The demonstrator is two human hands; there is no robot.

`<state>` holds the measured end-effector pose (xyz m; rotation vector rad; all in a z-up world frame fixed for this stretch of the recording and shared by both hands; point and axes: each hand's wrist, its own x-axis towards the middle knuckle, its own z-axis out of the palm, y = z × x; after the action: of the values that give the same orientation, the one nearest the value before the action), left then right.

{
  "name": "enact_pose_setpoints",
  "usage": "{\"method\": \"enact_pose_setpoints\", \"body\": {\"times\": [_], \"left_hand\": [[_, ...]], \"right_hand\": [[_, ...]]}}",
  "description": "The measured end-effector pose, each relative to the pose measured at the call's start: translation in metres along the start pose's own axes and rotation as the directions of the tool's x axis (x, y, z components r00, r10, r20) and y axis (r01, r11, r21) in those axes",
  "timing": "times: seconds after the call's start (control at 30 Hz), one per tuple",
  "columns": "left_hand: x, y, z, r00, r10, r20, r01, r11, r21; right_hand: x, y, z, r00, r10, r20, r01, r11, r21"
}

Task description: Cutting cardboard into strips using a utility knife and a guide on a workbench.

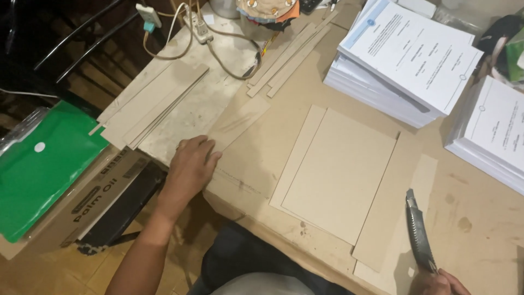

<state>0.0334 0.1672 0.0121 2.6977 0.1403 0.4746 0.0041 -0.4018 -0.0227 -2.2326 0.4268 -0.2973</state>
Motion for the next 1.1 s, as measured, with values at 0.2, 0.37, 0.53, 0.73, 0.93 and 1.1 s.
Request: {"method": "enact_pose_setpoints", "body": {"times": [0.2,0.37,0.53,0.73,0.93,1.1], "left_hand": [[-0.025,-0.016,-0.017,0.999,0.051,-0.010,-0.051,0.998,0.022],[-0.026,-0.015,-0.035,0.999,0.032,0.033,-0.038,0.976,0.213],[-0.019,0.073,-0.055,0.926,0.351,-0.137,-0.323,0.927,0.193],[0.064,0.369,-0.147,0.950,0.311,-0.042,-0.303,0.875,-0.378],[0.035,0.416,-0.107,0.960,0.210,0.183,-0.030,0.730,-0.683],[-0.003,0.336,-0.004,0.902,0.215,0.374,0.216,0.524,-0.824]], "right_hand": [[0.043,0.033,0.000,0.795,0.492,0.354,-0.606,0.667,0.433],[-0.001,-0.023,0.001,0.950,-0.051,-0.309,0.033,0.997,-0.064],[0.006,-0.041,-0.040,0.908,-0.409,-0.088,0.355,0.864,-0.358],[0.048,-0.071,-0.068,0.968,0.058,0.243,0.166,0.578,-0.799],[0.038,-0.031,-0.078,0.882,-0.450,0.139,0.397,0.552,-0.733],[0.031,-0.046,-0.001,0.779,-0.617,0.109,0.559,0.605,-0.567]]}}
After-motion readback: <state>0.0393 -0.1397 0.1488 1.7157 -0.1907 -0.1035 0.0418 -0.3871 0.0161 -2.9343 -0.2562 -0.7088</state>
